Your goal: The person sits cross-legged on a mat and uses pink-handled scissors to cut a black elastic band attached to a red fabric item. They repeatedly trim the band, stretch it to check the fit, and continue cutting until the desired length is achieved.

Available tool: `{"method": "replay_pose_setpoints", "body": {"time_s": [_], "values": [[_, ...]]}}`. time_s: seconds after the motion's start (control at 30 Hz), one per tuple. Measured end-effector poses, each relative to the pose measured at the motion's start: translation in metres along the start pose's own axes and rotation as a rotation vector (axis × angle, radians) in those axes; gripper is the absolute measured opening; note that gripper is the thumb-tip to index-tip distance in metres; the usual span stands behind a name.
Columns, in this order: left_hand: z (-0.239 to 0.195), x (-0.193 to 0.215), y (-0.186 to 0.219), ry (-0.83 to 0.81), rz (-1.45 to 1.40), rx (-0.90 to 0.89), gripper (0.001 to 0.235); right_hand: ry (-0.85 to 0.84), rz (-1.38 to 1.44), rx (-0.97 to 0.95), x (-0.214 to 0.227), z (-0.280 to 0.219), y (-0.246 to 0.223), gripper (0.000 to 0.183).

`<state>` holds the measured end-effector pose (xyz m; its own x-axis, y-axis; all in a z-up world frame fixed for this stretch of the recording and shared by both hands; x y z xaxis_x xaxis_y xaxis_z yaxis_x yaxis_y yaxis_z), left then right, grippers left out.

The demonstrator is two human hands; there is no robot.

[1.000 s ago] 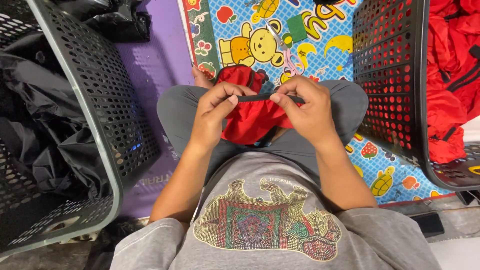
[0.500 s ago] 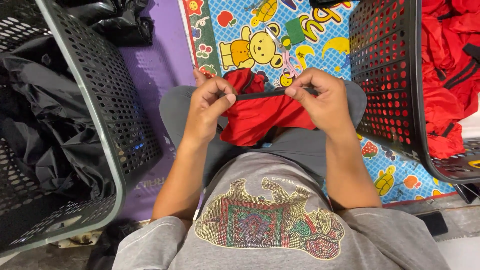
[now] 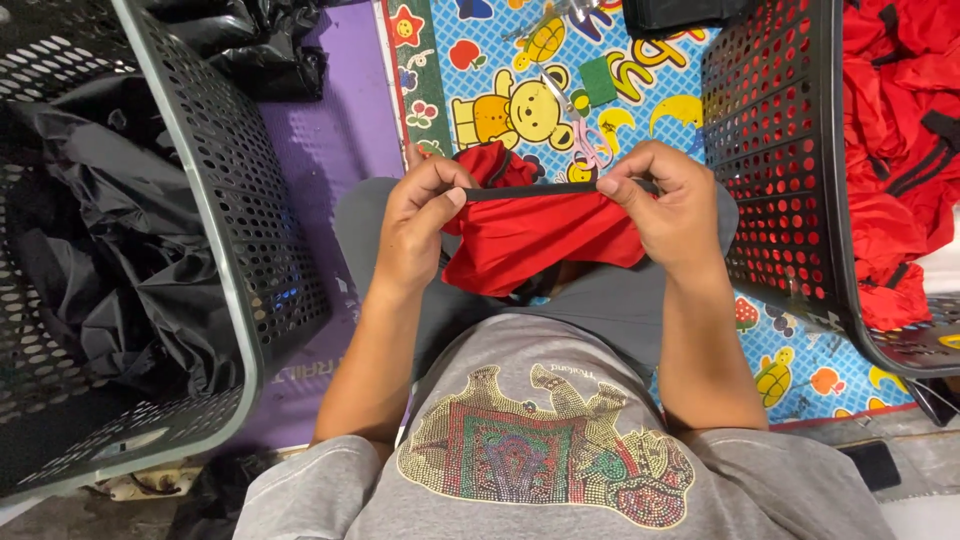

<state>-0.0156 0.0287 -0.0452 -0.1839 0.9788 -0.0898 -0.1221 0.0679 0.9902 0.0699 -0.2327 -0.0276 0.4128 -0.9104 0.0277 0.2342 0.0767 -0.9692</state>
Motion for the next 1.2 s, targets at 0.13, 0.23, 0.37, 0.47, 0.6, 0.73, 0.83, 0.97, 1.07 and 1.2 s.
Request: {"method": "replay_pose_setpoints", "body": {"time_s": [0.13, 0.23, 0.37, 0.47, 0.6, 0.73, 0.83, 0.97, 1.07, 1.2], "values": [[0.000, 0.003, -0.005, 0.011, -0.004, -0.008, 0.013, -0.003, -0.008, 0.009, -0.001, 0.002, -0.002, 0.019], [0.000, 0.004, -0.001, 0.011, -0.001, -0.008, 0.012, 0.000, -0.015, 0.025, -0.004, 0.001, 0.000, 0.018], [0.000, 0.001, 0.024, -0.013, 0.047, -0.022, 0.011, -0.008, -0.001, 0.046, -0.009, 0.001, -0.005, 0.017], [-0.001, 0.004, 0.007, -0.038, 0.113, -0.052, 0.006, -0.019, -0.022, 0.067, -0.013, 0.002, -0.012, 0.017], [-0.001, 0.003, 0.020, -0.052, 0.172, -0.098, 0.007, -0.038, -0.058, 0.114, -0.017, 0.003, -0.017, 0.018], [-0.001, 0.003, 0.032, -0.058, 0.116, -0.074, 0.005, -0.048, -0.053, 0.118, -0.017, 0.003, -0.014, 0.020], [-0.001, 0.002, 0.038, -0.058, 0.098, -0.062, 0.010, -0.055, -0.052, 0.119, -0.017, 0.002, -0.012, 0.019], [0.001, 0.002, 0.039, -0.068, 0.200, -0.112, 0.008, -0.060, -0.045, 0.133, -0.017, 0.005, -0.010, 0.017], [0.006, 0.000, 0.043, -0.078, 0.397, -0.209, 0.012, -0.072, -0.069, 0.132, -0.021, 0.009, -0.015, 0.016], [0.013, 0.002, 0.048, -0.054, 0.756, -0.381, 0.010, -0.140, -0.104, 0.152, -0.025, 0.017, -0.022, 0.012]]}}
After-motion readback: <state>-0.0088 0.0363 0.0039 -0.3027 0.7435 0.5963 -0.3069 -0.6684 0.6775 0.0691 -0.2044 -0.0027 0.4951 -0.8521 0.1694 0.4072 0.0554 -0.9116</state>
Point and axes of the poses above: each hand's wrist, its own z-axis towards the middle knuckle, its own x-axis out of the back of the hand, y = z × x, the point moved 1 cm from there along z, towards the middle knuckle, and after that the axes turned 13 degrees about z, right-handed, at the moved point
